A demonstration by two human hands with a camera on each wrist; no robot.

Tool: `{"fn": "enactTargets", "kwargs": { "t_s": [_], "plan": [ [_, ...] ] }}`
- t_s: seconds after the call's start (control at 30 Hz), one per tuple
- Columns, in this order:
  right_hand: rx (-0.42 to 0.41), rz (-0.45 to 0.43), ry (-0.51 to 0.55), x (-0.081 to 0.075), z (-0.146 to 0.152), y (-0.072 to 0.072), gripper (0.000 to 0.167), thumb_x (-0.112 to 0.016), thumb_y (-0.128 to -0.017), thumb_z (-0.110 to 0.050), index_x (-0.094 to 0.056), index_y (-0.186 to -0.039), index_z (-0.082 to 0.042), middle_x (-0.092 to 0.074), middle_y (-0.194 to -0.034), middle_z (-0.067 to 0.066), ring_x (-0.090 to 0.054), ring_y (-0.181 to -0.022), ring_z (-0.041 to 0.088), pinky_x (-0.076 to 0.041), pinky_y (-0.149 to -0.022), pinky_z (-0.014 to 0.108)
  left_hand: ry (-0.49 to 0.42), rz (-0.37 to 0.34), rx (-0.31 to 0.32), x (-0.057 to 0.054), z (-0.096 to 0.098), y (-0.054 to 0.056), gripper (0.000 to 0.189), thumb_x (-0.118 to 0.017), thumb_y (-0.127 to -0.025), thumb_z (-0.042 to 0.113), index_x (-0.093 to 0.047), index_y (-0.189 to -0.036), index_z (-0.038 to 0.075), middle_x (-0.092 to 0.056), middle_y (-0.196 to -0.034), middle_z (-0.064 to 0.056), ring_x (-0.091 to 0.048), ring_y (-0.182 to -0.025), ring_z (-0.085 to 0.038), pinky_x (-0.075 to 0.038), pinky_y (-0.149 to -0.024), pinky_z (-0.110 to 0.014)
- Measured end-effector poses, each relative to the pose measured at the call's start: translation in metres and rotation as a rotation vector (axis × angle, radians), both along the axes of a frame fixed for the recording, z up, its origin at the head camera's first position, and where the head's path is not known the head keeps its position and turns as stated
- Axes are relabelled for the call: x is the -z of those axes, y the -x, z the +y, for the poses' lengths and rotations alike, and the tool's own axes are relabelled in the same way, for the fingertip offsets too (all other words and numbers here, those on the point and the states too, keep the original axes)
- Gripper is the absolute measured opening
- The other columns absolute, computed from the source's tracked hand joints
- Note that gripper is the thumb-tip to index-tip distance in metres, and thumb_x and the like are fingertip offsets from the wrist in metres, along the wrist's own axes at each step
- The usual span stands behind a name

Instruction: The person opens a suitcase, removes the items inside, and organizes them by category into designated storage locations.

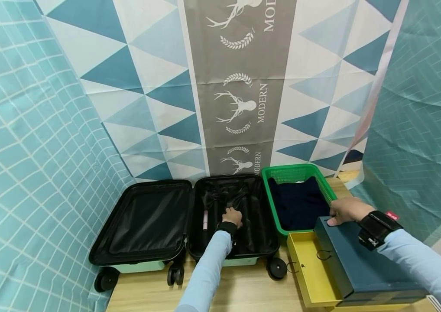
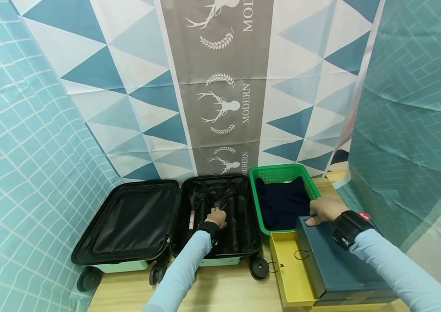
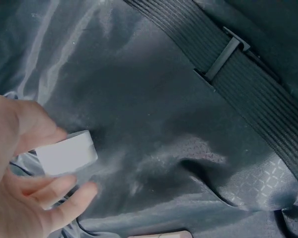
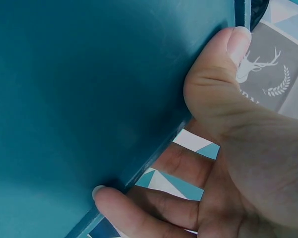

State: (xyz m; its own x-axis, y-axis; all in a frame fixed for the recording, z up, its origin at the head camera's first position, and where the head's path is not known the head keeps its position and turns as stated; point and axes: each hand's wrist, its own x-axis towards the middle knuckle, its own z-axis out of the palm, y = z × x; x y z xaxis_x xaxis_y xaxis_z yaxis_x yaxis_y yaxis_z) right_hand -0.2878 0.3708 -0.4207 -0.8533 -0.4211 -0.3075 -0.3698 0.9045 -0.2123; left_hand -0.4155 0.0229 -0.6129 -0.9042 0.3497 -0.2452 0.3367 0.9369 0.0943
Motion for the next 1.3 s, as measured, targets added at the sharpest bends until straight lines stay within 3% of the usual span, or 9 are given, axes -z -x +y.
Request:
{"fn": "enactTargets", "kwargs": {
  "t_s": [0.17, 0.33, 0.57, 0.73, 0.9, 1.1, 1.2, 1.3],
  "plan": [
    [0.002, 0.005, 0.001, 0.000, -0.002, 0.000, 0.054, -0.074, -0.090, -0.028, -0.030, -0.058, -0.023, -0.016, -0.058, -0.011, -0.014, -0.051, 0.007, -0.015, -0.054, 0.027, -0.013, 0.045, 0.027, -0.003, -0.004, -0.003, 0.020, -0.070, -0.094, 0.020, -0.073, -0.107, 0.006, -0.059, -0.110, -0.020, -0.063, -0.090, -0.034, -0.054, -0.074, -0.045],
    [0.011, 0.003, 0.001, -0.001, -0.001, -0.001, 0.052, -0.075, -0.089, -0.028, -0.033, -0.058, -0.023, -0.017, -0.058, -0.011, -0.016, -0.052, 0.008, -0.016, -0.055, 0.027, -0.077, 0.192, 0.078, -0.007, -0.012, -0.004, 0.015, -0.083, -0.082, 0.019, -0.075, -0.090, 0.010, -0.064, -0.094, -0.016, -0.065, -0.076, -0.030, -0.055, -0.066, -0.043],
    [-0.001, 0.004, 0.002, -0.001, -0.001, -0.001, 0.053, -0.074, -0.089, -0.028, -0.032, -0.058, -0.023, -0.017, -0.058, -0.011, -0.015, -0.052, 0.007, -0.016, -0.054, 0.027, -0.073, 0.418, 0.113, -0.012, -0.021, -0.005, 0.025, -0.083, -0.080, 0.017, -0.074, -0.102, 0.010, -0.067, -0.090, -0.014, -0.065, -0.076, -0.030, -0.055, -0.063, -0.041],
    [0.003, -0.001, -0.013, 0.002, 0.001, 0.000, 0.055, -0.074, -0.090, -0.027, -0.029, -0.058, -0.024, -0.016, -0.057, -0.010, -0.012, -0.051, 0.007, -0.014, -0.054, 0.027, -0.125, 0.405, 0.145, -0.023, -0.019, -0.009, 0.044, -0.078, -0.086, 0.009, -0.057, -0.124, 0.014, -0.057, -0.107, -0.019, -0.061, -0.080, -0.031, -0.052, -0.059, -0.039],
    [0.026, -0.019, -0.045, 0.002, 0.000, 0.001, 0.054, -0.074, -0.090, -0.029, -0.030, -0.059, -0.024, -0.017, -0.058, -0.009, -0.014, -0.053, 0.008, -0.015, -0.055, 0.028, -0.251, 0.321, 0.194, -0.037, -0.008, -0.017, 0.056, -0.073, -0.089, 0.005, -0.054, -0.139, 0.017, -0.042, -0.124, -0.023, -0.060, -0.094, -0.033, -0.053, -0.068, -0.037],
    [0.022, -0.010, -0.048, 0.001, -0.002, 0.000, 0.053, -0.074, -0.090, -0.029, -0.031, -0.060, -0.023, -0.017, -0.059, -0.010, -0.015, -0.054, 0.008, -0.016, -0.056, 0.028, -0.570, 0.192, 0.260, -0.052, 0.006, -0.034, 0.051, -0.074, -0.090, 0.009, -0.052, -0.136, 0.013, -0.038, -0.127, -0.019, -0.060, -0.100, -0.030, -0.052, -0.082, -0.032],
    [0.016, -0.005, -0.046, 0.001, -0.002, 0.000, 0.053, -0.074, -0.090, -0.030, -0.030, -0.060, -0.023, -0.018, -0.060, -0.010, -0.016, -0.054, 0.009, -0.016, -0.056, 0.028, -0.652, 0.205, 0.327, -0.060, 0.016, -0.046, 0.053, -0.079, -0.085, 0.010, -0.053, -0.131, 0.012, -0.035, -0.127, -0.017, -0.061, -0.102, -0.031, -0.052, -0.083, -0.029],
    [0.019, -0.011, -0.042, 0.001, -0.001, 0.002, 0.053, -0.075, -0.089, -0.031, -0.031, -0.060, -0.023, -0.019, -0.060, -0.010, -0.017, -0.054, 0.009, -0.017, -0.056, 0.029, -0.670, 0.263, 0.447, -0.067, 0.026, -0.060, 0.049, -0.078, -0.087, 0.012, -0.055, -0.130, 0.010, -0.036, -0.129, -0.014, -0.062, -0.103, -0.027, -0.051, -0.084, -0.023]
  ]
}}
